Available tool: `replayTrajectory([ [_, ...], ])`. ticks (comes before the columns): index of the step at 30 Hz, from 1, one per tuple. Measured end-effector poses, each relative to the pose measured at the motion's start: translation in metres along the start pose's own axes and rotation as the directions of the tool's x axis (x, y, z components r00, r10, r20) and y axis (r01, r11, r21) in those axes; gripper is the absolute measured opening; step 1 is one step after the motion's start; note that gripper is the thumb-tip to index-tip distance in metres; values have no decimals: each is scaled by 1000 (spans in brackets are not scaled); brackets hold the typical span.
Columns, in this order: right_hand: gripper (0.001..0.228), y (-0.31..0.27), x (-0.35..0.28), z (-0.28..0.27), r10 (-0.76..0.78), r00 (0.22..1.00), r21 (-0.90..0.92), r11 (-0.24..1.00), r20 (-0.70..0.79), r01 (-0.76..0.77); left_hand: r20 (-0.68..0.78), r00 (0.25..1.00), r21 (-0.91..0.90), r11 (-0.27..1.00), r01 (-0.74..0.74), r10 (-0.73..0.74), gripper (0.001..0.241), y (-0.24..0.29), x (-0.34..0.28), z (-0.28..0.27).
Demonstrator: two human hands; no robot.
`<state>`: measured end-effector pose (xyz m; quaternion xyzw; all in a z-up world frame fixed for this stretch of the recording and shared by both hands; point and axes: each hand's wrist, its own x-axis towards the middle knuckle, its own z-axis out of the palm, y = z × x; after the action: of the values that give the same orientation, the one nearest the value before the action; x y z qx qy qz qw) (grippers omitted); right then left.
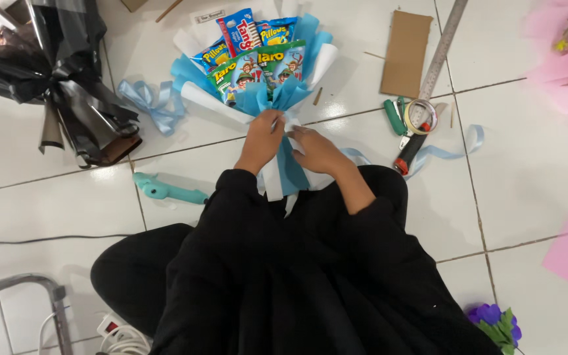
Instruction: The person assembles a snack-based gift bouquet by trimming ribbon with a box cutter, applying hot glue to secure the wrapping and ribbon, and attaching a premade bow to the blue and white paper-wrapped snacks.
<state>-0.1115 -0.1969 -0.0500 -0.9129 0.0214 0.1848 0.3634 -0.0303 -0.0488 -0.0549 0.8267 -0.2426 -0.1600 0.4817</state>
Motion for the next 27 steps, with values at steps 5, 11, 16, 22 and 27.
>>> replayTrajectory([
  [5,30,91,-66,-42,402,893,38,914,-203,-403,-57,998,209,978,-21,34,20,-12,1,26],
  [11,48,212,-101,-34,718,535,182,657,-445,-731,-101,993,249,968,-30,57,15,-18,-2,29],
  [16,97,238,-106,-26,756,477,388,645,-448,-658,-164,986,97,995,-8,24,12,-18,-11,11],
  [22,60,226,-130,-22,803,339,702,594,-489,-393,-116,920,-251,907,338,-375,19,-6,-30,-26],
  [27,57,192,-159,-23,767,311,706,640,-562,-303,-126,920,-218,915,340,-372,22,-21,-34,-31],
])
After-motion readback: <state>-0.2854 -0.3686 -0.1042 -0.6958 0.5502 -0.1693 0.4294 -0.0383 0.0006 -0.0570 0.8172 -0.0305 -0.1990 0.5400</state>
